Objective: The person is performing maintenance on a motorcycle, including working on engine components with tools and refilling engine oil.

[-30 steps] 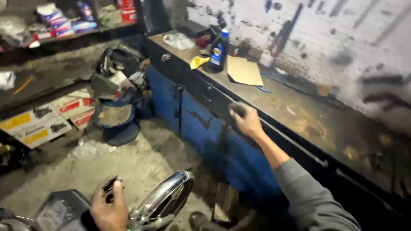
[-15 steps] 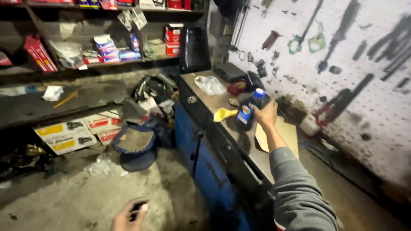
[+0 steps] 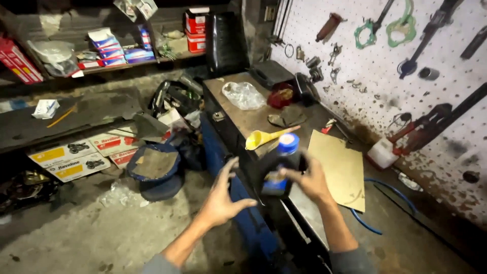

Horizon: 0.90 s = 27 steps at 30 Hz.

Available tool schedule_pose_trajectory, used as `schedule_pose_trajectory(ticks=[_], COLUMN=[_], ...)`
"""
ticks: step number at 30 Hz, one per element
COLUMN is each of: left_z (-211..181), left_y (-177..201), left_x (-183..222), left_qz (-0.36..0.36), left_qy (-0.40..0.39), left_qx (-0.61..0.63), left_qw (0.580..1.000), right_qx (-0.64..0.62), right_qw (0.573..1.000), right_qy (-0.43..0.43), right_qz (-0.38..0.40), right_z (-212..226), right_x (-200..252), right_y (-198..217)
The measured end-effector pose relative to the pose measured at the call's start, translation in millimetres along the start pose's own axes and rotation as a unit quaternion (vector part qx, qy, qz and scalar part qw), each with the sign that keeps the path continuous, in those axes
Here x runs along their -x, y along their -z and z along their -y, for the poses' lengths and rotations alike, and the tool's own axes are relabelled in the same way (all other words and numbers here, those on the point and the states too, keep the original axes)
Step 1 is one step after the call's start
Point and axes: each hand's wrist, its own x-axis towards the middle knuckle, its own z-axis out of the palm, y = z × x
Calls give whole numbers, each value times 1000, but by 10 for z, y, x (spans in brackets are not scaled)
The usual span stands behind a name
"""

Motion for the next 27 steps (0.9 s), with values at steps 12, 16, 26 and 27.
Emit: schedule_pose_trajectory(ticks=[12, 16, 26, 27], left_z=[567, 548, 142, 933], left_y=[-107, -14, 224, 240], left_x=[578, 759, 886, 818], left_qz=[-137, -149, -116, -103], left_qy=[279, 324, 413, 416], left_qx=[30, 98, 65, 64], left_qw=[950, 929, 901, 901], right_qx=[192, 261, 122, 129], right_qw=[973, 934, 975, 975], right_qy=[-102, -240, 101, 91], right_qz=[-76, -25, -153, -159], right_z=[-838, -848, -418, -402], right_x=[-949, -1237, 490, 727], right_y=[-1122, -1272, -1235, -1247])
